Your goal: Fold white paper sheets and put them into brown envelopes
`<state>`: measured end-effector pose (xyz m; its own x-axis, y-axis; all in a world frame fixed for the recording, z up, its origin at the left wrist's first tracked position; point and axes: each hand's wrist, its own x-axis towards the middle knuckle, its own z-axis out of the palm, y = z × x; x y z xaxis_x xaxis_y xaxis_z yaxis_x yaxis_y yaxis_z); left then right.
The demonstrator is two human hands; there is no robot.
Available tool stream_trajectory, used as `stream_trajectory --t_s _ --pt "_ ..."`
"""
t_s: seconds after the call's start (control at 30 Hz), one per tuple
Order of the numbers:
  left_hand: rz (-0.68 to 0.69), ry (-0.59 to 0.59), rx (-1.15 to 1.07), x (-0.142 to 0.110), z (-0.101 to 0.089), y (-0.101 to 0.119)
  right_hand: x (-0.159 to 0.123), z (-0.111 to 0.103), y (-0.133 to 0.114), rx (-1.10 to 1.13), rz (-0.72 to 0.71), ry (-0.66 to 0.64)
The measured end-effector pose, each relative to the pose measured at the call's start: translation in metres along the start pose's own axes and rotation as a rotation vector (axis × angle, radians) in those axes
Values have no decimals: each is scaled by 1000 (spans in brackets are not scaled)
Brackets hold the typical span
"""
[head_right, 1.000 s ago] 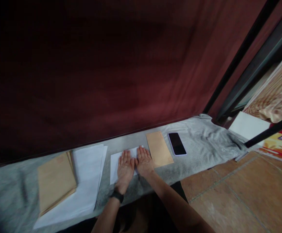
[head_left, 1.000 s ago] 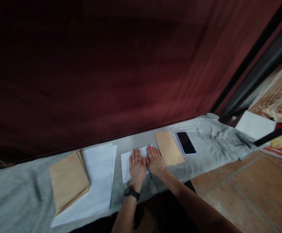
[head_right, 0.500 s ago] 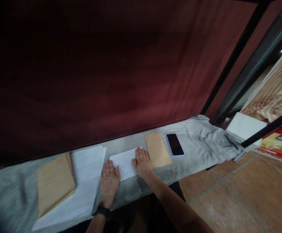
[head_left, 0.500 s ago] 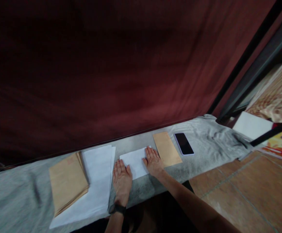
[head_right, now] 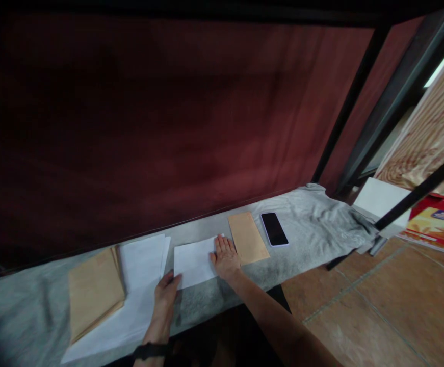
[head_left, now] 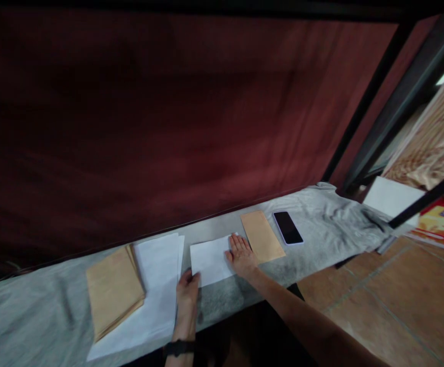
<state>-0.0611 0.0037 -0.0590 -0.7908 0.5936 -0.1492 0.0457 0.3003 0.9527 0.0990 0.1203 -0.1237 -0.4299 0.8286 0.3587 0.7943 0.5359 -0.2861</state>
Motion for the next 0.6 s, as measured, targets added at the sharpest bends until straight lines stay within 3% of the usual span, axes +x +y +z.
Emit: stream_trajectory --t_s 0.13,0.2,0.3,0.4,0.5,0.6 --pt "-40 -7 -78 -7 -7 15 -1 -18 -3 67 -9 -27" --pt "-44 -8 -115 -9 -11 25 -8 -33 -11 142 -84 -52" --pt "-20 -18 -149 -14 -16 47 -21 -60 -32 261 -289 -99" --pt "41 -68 -158 -25 -17 74 -26 -83 -59 392 -330 -92" --pt "140 -165 -210 -35 -18 93 -15 -96 -77 803 -88 13" --pt "107 -149 -206 -35 -18 86 -4 -98 -81 1235 223 135"
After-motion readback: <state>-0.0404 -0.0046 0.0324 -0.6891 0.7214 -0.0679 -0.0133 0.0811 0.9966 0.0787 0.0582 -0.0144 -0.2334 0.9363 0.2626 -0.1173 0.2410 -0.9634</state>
